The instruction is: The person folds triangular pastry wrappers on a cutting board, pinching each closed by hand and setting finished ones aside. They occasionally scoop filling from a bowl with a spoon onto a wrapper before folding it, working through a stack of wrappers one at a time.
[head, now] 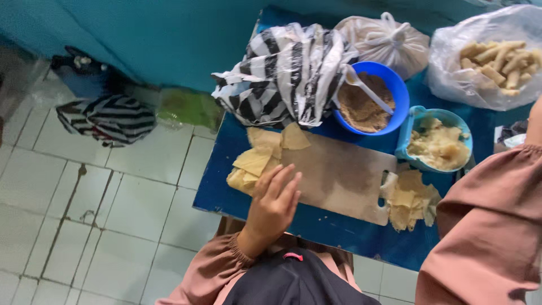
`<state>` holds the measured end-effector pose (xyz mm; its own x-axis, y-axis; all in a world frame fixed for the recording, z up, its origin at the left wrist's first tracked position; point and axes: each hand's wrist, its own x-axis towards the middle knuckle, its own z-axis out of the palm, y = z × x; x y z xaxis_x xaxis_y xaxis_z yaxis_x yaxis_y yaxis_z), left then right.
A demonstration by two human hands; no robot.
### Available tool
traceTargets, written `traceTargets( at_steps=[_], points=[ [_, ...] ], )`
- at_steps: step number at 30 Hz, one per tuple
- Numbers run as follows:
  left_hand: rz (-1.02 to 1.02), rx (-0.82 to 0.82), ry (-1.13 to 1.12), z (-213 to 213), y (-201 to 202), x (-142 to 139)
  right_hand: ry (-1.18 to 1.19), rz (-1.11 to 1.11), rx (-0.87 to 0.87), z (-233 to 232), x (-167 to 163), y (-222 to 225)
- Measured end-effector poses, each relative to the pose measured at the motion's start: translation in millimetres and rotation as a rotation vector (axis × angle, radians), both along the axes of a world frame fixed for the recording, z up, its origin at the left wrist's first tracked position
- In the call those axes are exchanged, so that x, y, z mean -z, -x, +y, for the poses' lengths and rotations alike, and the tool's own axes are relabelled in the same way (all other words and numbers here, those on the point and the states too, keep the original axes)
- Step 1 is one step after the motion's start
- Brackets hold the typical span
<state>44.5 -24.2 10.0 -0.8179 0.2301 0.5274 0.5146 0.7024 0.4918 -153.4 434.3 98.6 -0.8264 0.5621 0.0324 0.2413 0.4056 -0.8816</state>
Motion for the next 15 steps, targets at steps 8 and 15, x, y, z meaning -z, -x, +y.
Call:
traceTargets(
  at_steps=[8, 15],
  points=[
    [0.049, 0.019, -0.008, 2.1, -8.5, 2.1, 0.388, 0.233, -0.034, 18.4, 9.5, -18.7],
    [0.21, 0.126, -0.114, 11.5, 8.3, -65.0, 0.447, 0.178, 0.037, 32.9, 23.2, -21.2]
  ],
)
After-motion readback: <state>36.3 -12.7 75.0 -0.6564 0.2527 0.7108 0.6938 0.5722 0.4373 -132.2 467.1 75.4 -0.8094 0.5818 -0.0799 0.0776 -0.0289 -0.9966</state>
